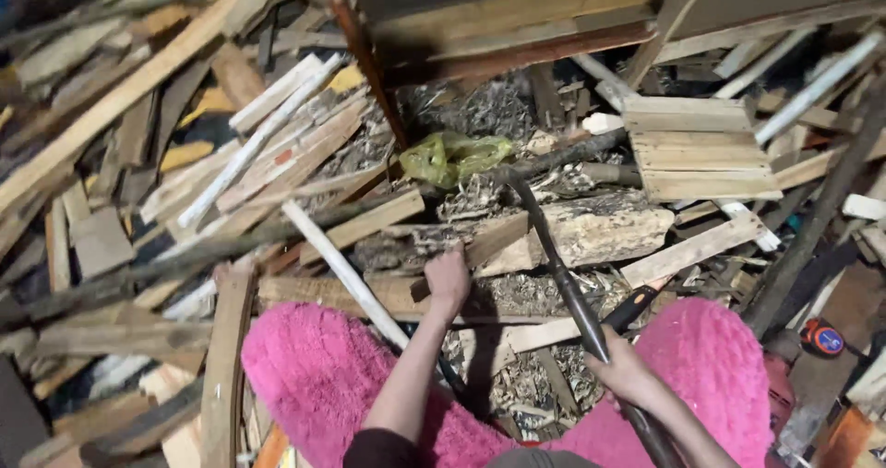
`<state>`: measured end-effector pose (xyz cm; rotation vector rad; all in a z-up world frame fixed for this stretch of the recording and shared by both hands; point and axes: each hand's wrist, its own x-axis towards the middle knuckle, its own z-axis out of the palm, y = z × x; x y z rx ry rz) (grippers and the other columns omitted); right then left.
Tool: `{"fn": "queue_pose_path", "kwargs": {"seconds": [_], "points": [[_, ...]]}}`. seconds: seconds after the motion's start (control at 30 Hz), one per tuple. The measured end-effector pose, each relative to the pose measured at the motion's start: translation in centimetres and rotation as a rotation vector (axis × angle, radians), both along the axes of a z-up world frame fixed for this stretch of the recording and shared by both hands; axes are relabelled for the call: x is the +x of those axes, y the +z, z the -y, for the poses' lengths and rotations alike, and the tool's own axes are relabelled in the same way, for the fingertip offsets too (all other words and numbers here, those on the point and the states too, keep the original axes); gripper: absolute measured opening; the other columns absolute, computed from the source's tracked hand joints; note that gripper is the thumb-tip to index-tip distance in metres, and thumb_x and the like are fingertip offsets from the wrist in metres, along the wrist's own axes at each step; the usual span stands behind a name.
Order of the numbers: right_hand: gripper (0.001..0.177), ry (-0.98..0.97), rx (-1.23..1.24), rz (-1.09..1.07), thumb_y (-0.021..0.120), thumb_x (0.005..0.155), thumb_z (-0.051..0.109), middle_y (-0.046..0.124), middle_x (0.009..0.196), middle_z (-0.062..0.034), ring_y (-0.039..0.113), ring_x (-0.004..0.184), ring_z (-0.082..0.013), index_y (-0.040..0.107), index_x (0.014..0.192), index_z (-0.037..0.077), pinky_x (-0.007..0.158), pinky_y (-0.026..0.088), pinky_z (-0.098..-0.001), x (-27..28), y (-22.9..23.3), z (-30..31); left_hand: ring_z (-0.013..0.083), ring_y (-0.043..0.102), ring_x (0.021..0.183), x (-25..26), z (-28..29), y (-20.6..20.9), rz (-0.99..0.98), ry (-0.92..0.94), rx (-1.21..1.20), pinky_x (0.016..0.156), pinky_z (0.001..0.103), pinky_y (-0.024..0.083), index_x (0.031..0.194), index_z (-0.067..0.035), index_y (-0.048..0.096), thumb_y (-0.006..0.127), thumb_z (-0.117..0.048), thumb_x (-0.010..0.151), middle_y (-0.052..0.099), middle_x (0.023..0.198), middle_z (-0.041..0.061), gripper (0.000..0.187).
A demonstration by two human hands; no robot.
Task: The person sits on the floor in a pile of scrap wood and uses a machete to split small wood pieces into kindling, holding each piece steady with one hand while striking with the other. They reposition pieces, set split sticks aside, and pick up new pieces to continue splitting.
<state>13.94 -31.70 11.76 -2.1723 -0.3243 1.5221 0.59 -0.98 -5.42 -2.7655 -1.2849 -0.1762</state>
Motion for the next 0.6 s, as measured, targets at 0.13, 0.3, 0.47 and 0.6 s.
{"fn": "queue_pose_path", "kwargs": {"seconds": [0.13, 0.3, 0.47, 0.6], "points": [[0.041, -0.031, 0.077, 0.106, 0.058, 0.1, 0.004, 0.056, 0.064, -0.01, 0.047, 0.037, -0.0175, 0.047, 0.139, 0.011, 0.028, 0.044, -0.0269, 0.9, 4.1, 0.0, 0.0335, 0.07, 0.062, -0.6, 0.5, 4.1, 0.122, 0.015, -0.169, 0.055, 0.046, 0.054, 0.116, -0.014, 0.071, 0.054, -0.011, 0.089, 0.074, 0.076, 0.012, 0.033], [0.046, -0.032, 0.098, 0.427, 0.06, 0.097, 0.009, 0.059, 0.064, -0.0127, 0.055, 0.038, -0.0212, 0.043, 0.141, 0.01, 0.031, 0.049, -0.0288, 1.6, 12.2, 0.2, 0.0234, 0.066, 0.054, 0.7, -0.8, 1.5, 0.141, -0.021, -0.019, 0.053, 0.039, 0.055, 0.096, -0.007, 0.071, 0.056, -0.013, 0.095, 0.071, 0.068, 0.008, 0.016], [0.035, -0.074, 0.194, 0.82, 0.067, 0.091, 0.025, 0.067, 0.067, -0.0169, 0.067, 0.048, -0.0316, 0.053, 0.116, 0.005, 0.048, 0.053, -0.0426, 0.6, 17.0, 1.8, 0.0209, 0.066, 0.056, 1.1, -0.3, 0.9, 0.076, 0.024, -0.02, 0.054, 0.035, 0.055, 0.101, -0.011, 0.073, 0.066, -0.019, 0.092, 0.074, 0.074, 0.009, 0.014], [0.032, 0.012, 0.057, 0.643, 0.059, 0.098, 0.014, 0.067, 0.077, -0.014, 0.065, 0.046, -0.0235, 0.043, 0.123, 0.001, 0.04, 0.062, -0.0312, 0.2, 13.1, 0.3, 0.016, 0.062, 0.05, 0.8, 0.2, 0.7, 0.038, 0.033, -0.01, 0.049, 0.03, 0.05, 0.101, -0.01, 0.071, 0.065, -0.011, 0.088, 0.071, 0.067, 0.007, 0.014]]}}
